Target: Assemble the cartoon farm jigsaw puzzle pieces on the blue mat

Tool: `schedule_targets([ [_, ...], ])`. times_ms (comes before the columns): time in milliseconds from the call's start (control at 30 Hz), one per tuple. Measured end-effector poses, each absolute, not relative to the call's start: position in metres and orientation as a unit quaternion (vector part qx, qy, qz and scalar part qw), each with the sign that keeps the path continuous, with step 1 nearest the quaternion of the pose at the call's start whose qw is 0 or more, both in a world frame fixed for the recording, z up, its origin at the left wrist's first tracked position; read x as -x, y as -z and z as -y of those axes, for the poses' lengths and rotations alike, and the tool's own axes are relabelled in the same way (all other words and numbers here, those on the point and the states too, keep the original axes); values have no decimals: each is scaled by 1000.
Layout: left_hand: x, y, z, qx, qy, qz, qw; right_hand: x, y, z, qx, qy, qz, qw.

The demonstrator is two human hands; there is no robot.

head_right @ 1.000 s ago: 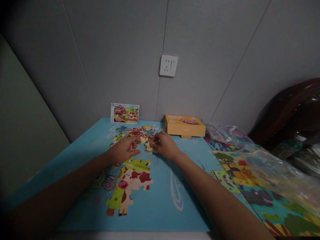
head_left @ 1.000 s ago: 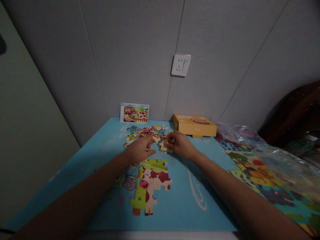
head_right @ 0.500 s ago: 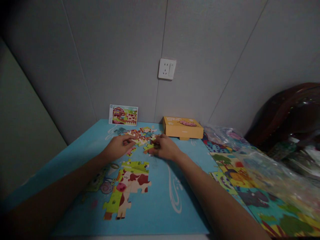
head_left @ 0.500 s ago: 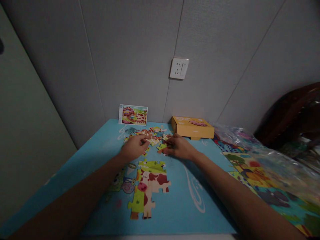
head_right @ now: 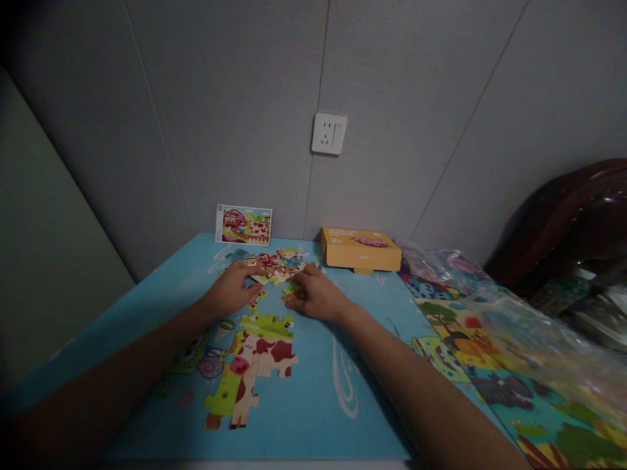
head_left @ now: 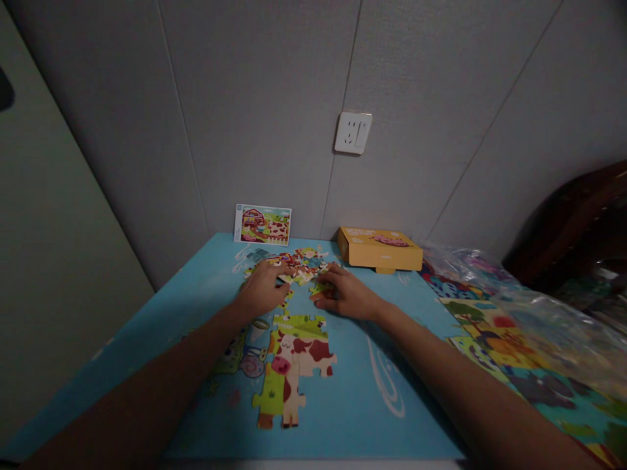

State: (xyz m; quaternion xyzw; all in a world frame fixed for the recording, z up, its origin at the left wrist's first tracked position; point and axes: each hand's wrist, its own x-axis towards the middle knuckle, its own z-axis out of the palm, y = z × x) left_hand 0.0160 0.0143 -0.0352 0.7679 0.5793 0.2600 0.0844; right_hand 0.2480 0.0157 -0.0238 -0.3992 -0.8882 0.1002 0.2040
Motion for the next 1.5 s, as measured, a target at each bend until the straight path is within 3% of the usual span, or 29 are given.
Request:
schedule_targets([
  [233, -17, 38, -16, -739, -304, -594, 99, -244, 27, -15, 399, -109, 887, 208],
  [467, -22, 39, -12, -835, -299, -452, 97, -241, 27, -12, 352, -62, 908, 218],
  [633, -21, 39, -10, -838, -300, -440, 120, -240, 27, -13, 356, -86, 902, 229],
  [833, -25, 30, -2, -874, -267, -350, 204, -236, 25, -10, 324, -124, 893, 288],
  [933, -28, 29, 2, -870, -232, -375, 221, -238, 21, -10, 327, -151, 876, 322],
  [1100, -26, 23, -2, -789, -301, -503, 184, -266, 13, -33, 491, -73, 746, 443],
  [1233, -21, 10, -3, -696, -363, -598, 158, -286, 18, -50, 582, -49, 713, 388],
  [1500, -19, 17, -8, -714, -273, -637, 100, -268, 29, -41, 495, -43, 840, 220],
])
